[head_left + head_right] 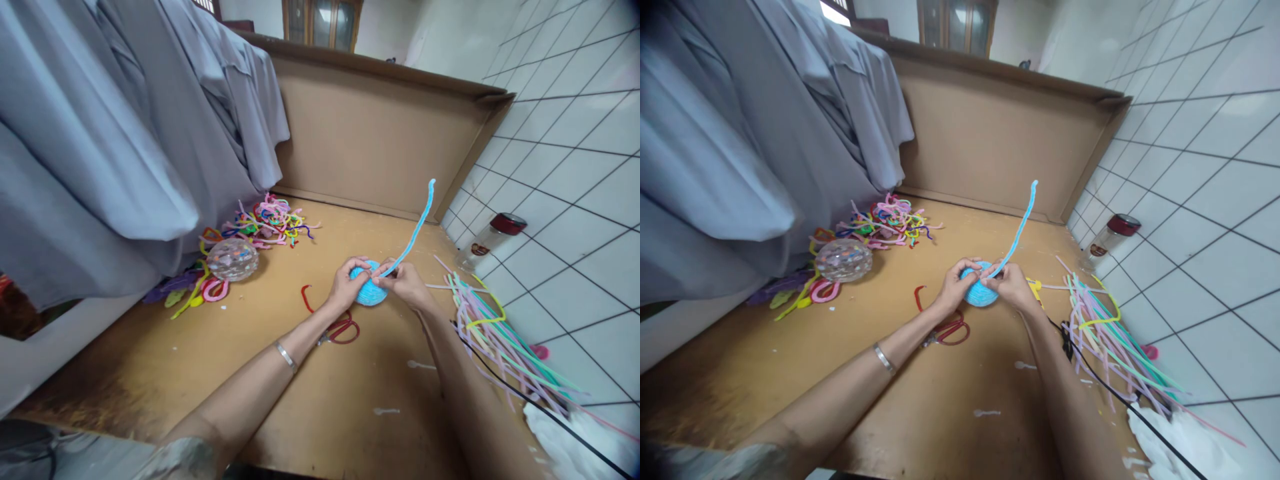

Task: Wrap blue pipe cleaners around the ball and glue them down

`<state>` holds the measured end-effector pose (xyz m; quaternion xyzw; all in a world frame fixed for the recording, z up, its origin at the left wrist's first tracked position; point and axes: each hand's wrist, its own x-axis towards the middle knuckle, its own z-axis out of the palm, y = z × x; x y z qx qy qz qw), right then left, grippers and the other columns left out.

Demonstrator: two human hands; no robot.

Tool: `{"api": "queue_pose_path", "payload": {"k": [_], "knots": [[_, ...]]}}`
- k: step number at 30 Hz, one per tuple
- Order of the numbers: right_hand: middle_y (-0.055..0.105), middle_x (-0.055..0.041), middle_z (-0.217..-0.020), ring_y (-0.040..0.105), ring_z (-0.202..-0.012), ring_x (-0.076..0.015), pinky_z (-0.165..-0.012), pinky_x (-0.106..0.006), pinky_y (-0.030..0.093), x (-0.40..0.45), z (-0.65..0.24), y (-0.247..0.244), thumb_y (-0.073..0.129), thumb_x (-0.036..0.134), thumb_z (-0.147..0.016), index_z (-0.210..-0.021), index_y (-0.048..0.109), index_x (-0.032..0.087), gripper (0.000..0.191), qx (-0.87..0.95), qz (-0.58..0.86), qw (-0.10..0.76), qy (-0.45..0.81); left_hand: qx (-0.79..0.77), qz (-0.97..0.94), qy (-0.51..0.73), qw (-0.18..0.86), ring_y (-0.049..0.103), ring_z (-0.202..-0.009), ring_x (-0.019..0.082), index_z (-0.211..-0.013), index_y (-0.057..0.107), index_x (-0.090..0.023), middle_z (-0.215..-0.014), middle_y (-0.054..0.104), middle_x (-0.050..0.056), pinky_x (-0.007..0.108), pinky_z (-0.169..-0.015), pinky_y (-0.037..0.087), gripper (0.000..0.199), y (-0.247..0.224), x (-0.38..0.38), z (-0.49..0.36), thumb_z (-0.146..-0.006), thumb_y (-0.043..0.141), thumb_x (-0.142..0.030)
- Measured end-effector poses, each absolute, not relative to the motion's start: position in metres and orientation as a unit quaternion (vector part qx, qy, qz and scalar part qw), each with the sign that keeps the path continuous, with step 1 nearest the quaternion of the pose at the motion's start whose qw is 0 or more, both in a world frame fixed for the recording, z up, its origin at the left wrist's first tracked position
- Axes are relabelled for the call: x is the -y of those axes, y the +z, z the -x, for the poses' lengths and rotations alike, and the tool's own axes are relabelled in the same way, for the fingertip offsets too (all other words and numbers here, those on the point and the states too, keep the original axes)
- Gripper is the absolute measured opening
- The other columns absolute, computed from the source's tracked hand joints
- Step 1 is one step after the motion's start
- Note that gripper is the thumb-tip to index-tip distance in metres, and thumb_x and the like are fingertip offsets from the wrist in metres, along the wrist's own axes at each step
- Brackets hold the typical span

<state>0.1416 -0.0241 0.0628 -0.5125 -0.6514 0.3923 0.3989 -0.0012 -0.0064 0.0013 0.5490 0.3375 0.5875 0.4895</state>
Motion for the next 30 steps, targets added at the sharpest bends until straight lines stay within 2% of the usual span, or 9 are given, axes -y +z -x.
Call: {"api": "queue_pose_path", "payload": {"k": [6,13,21,30], "knots": [[0.061,-0.0003,-0.062,0.05,-0.057,-0.0107,-0.057,-0.026,0.041,0.0251,-0.1402,0.0636,0.074,0.035,-0.052,-0.061,0.064,0.016,0.023,0.642,0.518,0.405,0.393,-0.333,-0.552,0.595,0.48,0.061,-0.112,0.023,-0.08,0.062,-0.016,-0.112,0.067,0.01,0.038,-0.102,0.043,0.009,-0.0009,0.0032,-0.001,-0.071,0.062,-0.018],[0.06,0.0012,-0.058,0.05,-0.056,-0.0104,-0.056,-0.025,0.042,0.0239,-0.1432,0.0624,0.078,0.037,-0.051,-0.065,0.064,0.016,0.029,0.637,0.519,0.405,0.401,-0.347,-0.557,0.586,0.476,0.062,-0.103,0.019,-0.086,0.059,-0.018,-0.108,0.068,0.005,0.033,-0.096,0.046,0.016,0.0004,0.003,0.0003,-0.071,0.061,-0.02],[0.064,-0.0016,-0.067,0.056,-0.066,-0.0146,-0.063,-0.028,0.045,0.0262,-0.1482,0.0668,0.081,0.038,-0.051,-0.067,0.067,0.016,0.03,0.641,0.512,0.399,0.409,-0.339,-0.578,0.586,0.457,0.061,-0.11,0.022,-0.08,0.062,-0.018,-0.111,0.067,0.009,0.039,-0.102,0.043,0.008,0.0014,0.0023,0.0027,-0.073,0.06,-0.019],[0.063,-0.0008,-0.066,0.056,-0.066,-0.0141,-0.064,-0.028,0.046,0.0253,-0.148,0.0671,0.079,0.033,-0.052,-0.067,0.069,0.016,0.025,0.634,0.505,0.408,0.42,-0.317,-0.592,0.599,0.437,0.06,-0.111,0.023,-0.079,0.064,-0.017,-0.105,0.068,0.01,0.039,-0.102,0.043,0.007,-0.0026,0.0002,0.0035,-0.074,0.059,-0.019]]}}
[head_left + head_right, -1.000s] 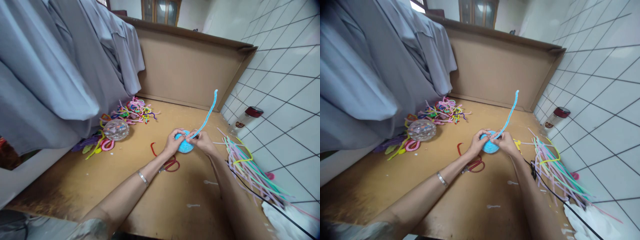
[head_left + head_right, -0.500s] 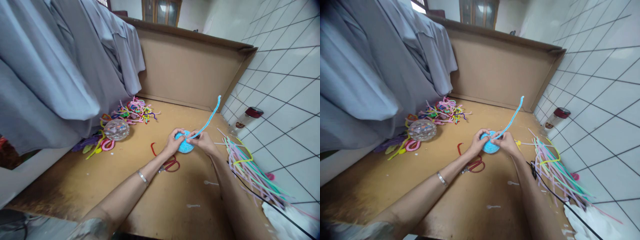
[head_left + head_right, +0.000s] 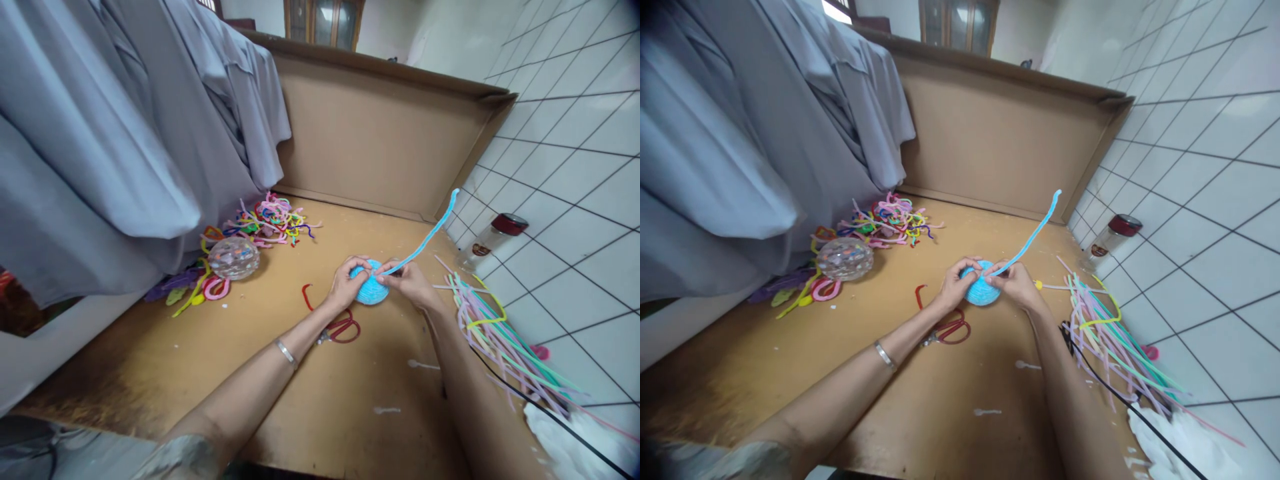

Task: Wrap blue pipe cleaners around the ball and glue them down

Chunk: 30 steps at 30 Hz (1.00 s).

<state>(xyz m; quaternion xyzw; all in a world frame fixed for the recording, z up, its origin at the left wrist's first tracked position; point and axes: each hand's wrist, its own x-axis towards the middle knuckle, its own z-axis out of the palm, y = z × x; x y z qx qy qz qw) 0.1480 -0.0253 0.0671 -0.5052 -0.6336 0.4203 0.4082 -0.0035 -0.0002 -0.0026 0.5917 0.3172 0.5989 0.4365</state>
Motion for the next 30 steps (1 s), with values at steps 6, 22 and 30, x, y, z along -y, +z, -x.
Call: {"api": "queue_pose_path", "payload": {"k": [6,22,30], "knots": [[0.062,-0.0002,-0.062,0.053,-0.062,-0.0129,-0.062,-0.028,0.044,0.0246,-0.1465,0.0643,0.077,0.033,-0.053,-0.069,0.069,0.016,0.025,0.62,0.516,0.411,0.425,-0.306,-0.603,0.6,0.427,0.061,-0.108,0.022,-0.079,0.063,-0.017,-0.104,0.067,0.009,0.038,-0.101,0.043,0.008,-0.0031,0.0002,0.0046,-0.074,0.057,-0.019],[0.063,-0.001,-0.066,0.055,-0.065,-0.0135,-0.065,-0.028,0.044,0.0233,-0.1473,0.0601,0.074,0.032,-0.057,-0.07,0.068,0.016,0.022,0.634,0.509,0.411,0.412,-0.308,-0.618,0.587,0.422,0.058,-0.113,0.022,-0.083,0.062,-0.018,-0.107,0.064,0.008,0.039,-0.102,0.042,0.016,-0.003,0.0015,0.0068,-0.083,0.048,-0.026],[0.061,-0.0002,-0.064,0.054,-0.062,-0.0131,-0.063,-0.028,0.044,0.0231,-0.1478,0.0603,0.075,0.034,-0.056,-0.071,0.066,0.016,0.025,0.636,0.506,0.407,0.416,-0.324,-0.622,0.583,0.41,0.059,-0.111,0.022,-0.086,0.062,-0.018,-0.108,0.065,0.008,0.038,-0.101,0.043,0.012,-0.0031,0.0022,0.005,-0.074,0.059,-0.02]]}}
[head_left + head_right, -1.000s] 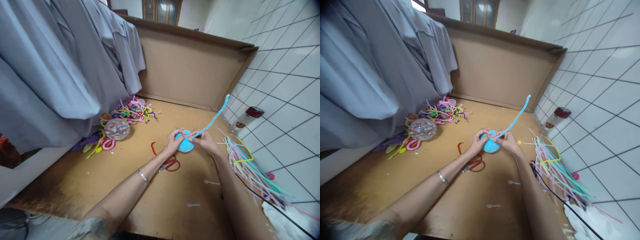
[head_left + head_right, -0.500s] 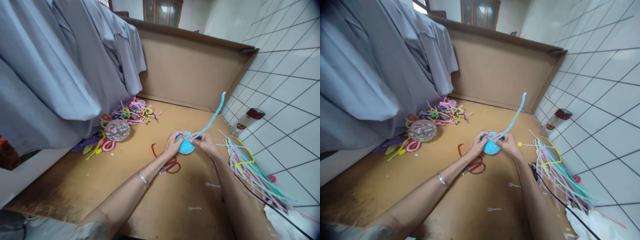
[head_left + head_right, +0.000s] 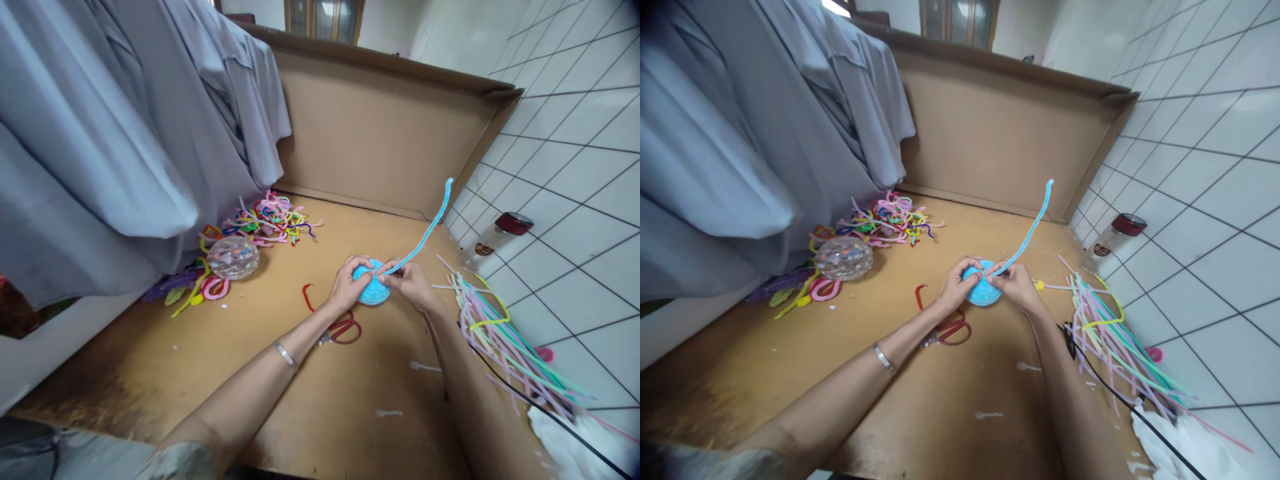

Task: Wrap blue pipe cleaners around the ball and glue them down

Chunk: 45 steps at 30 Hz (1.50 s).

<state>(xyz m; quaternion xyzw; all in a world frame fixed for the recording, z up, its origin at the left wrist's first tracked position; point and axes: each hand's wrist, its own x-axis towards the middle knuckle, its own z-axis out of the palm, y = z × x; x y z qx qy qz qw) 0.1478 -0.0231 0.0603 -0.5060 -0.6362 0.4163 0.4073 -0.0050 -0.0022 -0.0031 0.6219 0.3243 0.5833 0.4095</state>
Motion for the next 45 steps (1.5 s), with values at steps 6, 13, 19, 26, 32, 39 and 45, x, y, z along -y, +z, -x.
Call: {"api": "queue_pose_path", "payload": {"k": [6,13,19,26,32,39,45], "knots": [[0.065,-0.0016,-0.074,0.056,-0.065,-0.0133,-0.065,-0.028,0.046,0.021,-0.148,0.058,0.077,0.032,-0.055,-0.084,0.068,0.016,0.034,0.633,0.498,0.425,0.413,-0.317,-0.615,0.588,0.419,0.059,-0.109,0.022,-0.087,0.061,-0.018,-0.109,0.063,0.008,0.038,-0.101,0.043,0.014,-0.004,0.001,0.004,-0.073,0.058,-0.019],[0.07,-0.0055,-0.081,0.06,-0.072,-0.0166,-0.07,-0.032,0.049,0.021,-0.152,0.055,0.076,0.035,-0.059,-0.087,0.073,0.016,0.034,0.652,0.493,0.407,0.408,-0.329,-0.602,0.58,0.44,0.06,-0.107,0.02,-0.09,0.058,-0.019,-0.107,0.065,0.005,0.035,-0.097,0.045,0.017,-0.003,0.003,0.003,-0.073,0.058,-0.022],[0.066,-0.0056,-0.082,0.06,-0.077,-0.0178,-0.072,-0.031,0.048,0.022,-0.154,0.059,0.071,0.035,-0.066,-0.083,0.076,0.016,0.025,0.712,0.477,0.387,0.341,-0.332,-0.606,0.573,0.44,0.06,-0.105,0.02,-0.089,0.058,-0.019,-0.107,0.064,0.005,0.033,-0.095,0.045,0.017,-0.002,0.003,0.004,-0.073,0.057,-0.025],[0.062,-0.0055,-0.078,0.056,-0.071,-0.0177,-0.066,-0.03,0.045,0.028,-0.152,0.069,0.061,0.035,-0.077,-0.091,0.076,0.018,0.026,0.785,0.476,0.321,0.233,-0.33,-0.606,0.573,0.442,0.059,-0.107,0.021,-0.088,0.057,-0.019,-0.108,0.064,0.005,0.036,-0.097,0.044,0.016,-0.001,0.004,0.005,-0.073,0.057,-0.023],[0.064,-0.006,-0.08,0.056,-0.071,-0.0182,-0.069,-0.031,0.045,0.032,-0.147,0.075,0.061,0.031,-0.077,-0.091,0.076,0.021,0.023,0.797,0.475,0.308,0.209,-0.33,-0.61,0.572,0.439,0.06,-0.107,0.021,-0.089,0.058,-0.019,-0.109,0.065,0.005,0.036,-0.097,0.046,0.015,-0.003,0.003,0.005,-0.074,0.057,-0.023],[0.065,-0.0051,-0.082,0.056,-0.072,-0.0167,-0.067,-0.029,0.045,0.028,-0.15,0.066,0.068,0.036,-0.07,-0.087,0.071,0.017,0.026,0.749,0.476,0.357,0.291,-0.326,-0.61,0.572,0.441,0.06,-0.108,0.021,-0.089,0.058,-0.018,-0.109,0.064,0.007,0.037,-0.098,0.045,0.018,-0.001,0.004,0.004,-0.073,0.056,-0.024],[0.06,0.0001,-0.072,0.054,-0.068,-0.014,-0.063,-0.027,0.044,0.029,-0.152,0.068,0.078,0.038,-0.059,-0.082,0.063,0.017,0.035,0.672,0.5,0.378,0.394,-0.336,-0.612,0.566,0.438,0.059,-0.108,0.02,-0.088,0.057,-0.018,-0.111,0.064,0.007,0.035,-0.098,0.044,0.016,0.001,0.005,0.005,-0.072,0.057,-0.022]]}}
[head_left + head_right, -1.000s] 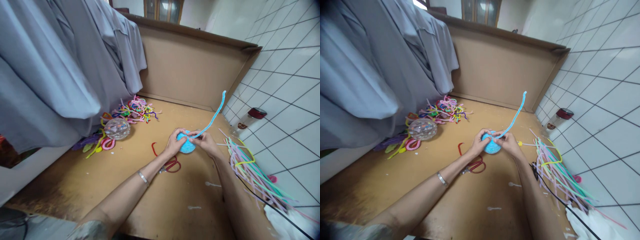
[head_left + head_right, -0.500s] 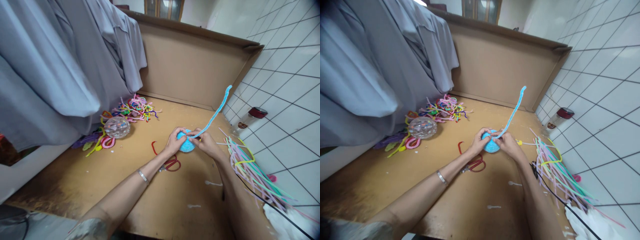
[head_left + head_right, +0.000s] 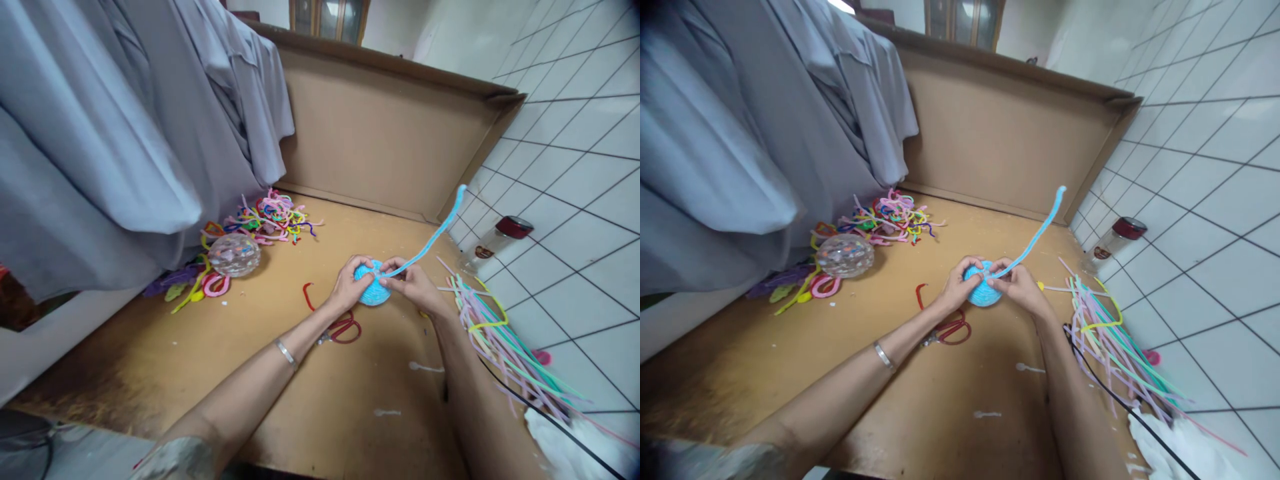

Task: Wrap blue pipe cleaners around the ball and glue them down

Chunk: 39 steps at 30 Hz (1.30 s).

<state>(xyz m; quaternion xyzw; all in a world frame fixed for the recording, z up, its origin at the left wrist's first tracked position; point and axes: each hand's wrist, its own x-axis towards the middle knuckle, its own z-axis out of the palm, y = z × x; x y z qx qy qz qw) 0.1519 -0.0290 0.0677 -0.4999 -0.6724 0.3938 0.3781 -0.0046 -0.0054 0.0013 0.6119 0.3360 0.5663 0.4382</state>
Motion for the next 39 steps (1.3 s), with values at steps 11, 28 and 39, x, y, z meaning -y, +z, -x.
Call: {"api": "queue_pose_path", "payload": {"k": [11,28,39], "knots": [[0.058,0.001,-0.064,0.051,-0.063,-0.0132,-0.063,-0.029,0.043,0.025,-0.152,0.064,0.079,0.054,-0.052,-0.074,0.061,0.018,0.045,0.625,0.516,0.409,0.42,-0.34,-0.61,0.563,0.443,0.059,-0.108,0.021,-0.087,0.058,-0.019,-0.11,0.064,0.006,0.036,-0.097,0.045,0.016,0.0,0.002,0.005,-0.071,0.058,-0.021],[0.053,0.0023,-0.063,0.046,-0.059,-0.0109,-0.057,-0.025,0.038,0.021,-0.149,0.057,0.069,0.054,-0.062,-0.072,0.056,0.018,0.039,0.618,0.524,0.434,0.394,-0.342,-0.607,0.556,0.453,0.059,-0.11,0.022,-0.087,0.058,-0.018,-0.114,0.064,0.007,0.037,-0.097,0.047,0.017,0.003,0.004,0.005,-0.071,0.057,-0.017],[0.047,0.0029,-0.057,0.039,-0.055,-0.0111,-0.052,-0.025,0.031,0.018,-0.153,0.05,0.064,0.046,-0.065,-0.068,0.056,0.02,0.027,0.684,0.557,0.391,0.26,-0.334,-0.609,0.557,0.456,0.06,-0.109,0.022,-0.085,0.057,-0.018,-0.114,0.065,0.008,0.037,-0.097,0.047,0.015,0.002,0.005,0.006,-0.07,0.057,-0.019]]}}
